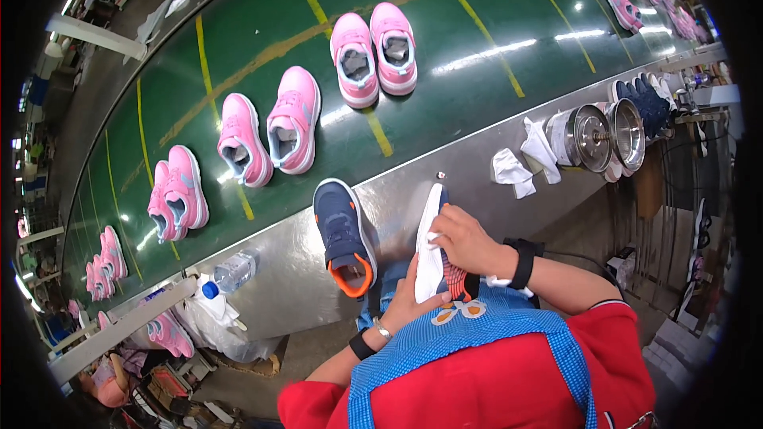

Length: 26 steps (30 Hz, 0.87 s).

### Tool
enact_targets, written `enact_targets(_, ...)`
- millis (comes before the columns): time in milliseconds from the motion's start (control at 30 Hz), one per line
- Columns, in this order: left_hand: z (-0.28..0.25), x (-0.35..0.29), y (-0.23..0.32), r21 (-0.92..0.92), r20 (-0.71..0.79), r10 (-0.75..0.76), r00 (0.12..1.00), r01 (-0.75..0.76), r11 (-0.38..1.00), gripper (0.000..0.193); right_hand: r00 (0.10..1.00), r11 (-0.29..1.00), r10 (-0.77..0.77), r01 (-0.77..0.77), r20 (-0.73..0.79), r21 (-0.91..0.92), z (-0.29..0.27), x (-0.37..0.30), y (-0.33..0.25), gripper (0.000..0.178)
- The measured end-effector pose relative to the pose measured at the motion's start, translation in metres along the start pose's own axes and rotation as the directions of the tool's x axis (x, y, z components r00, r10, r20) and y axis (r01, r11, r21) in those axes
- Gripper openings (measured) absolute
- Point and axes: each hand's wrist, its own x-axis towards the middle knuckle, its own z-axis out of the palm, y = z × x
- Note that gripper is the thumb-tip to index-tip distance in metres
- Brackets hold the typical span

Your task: Inspecting and cleaning sneakers on a production line using a cloth and liquid.

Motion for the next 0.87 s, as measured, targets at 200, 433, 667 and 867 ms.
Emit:
enact_targets(200, -0.002, -0.003, -0.005, 0.149, -0.086, 0.089, 0.992, -0.075, 0.986, 0.091, 0.902, 0.892, 0.417, -0.43, -0.115, -0.141, -0.009, 0.015, 0.091, 0.006)
enact_targets(433, -0.03, -0.018, 0.007, -0.891, 0.087, -0.207, 0.974, 0.169, 0.422, 0.055, 0.664, 0.778, 0.623, -0.471, -0.414, 0.416, -0.063, -0.003, 0.027, 0.015)
enact_targets(667, -0.055, -0.011, -0.005, -0.986, 0.161, -0.098, 0.982, 0.155, -0.069, 0.067, 0.392, 0.706, 0.112, -0.678, -0.913, -0.205, -0.237, -0.077, 0.058, 0.014)
enact_targets(867, -0.056, -0.016, 0.0, -0.979, 0.163, -0.119, 0.979, 0.146, -0.142, 0.061, 0.518, 0.596, 0.489, -0.786, -0.702, -0.164, -0.257, -0.122, 0.114, 0.02)
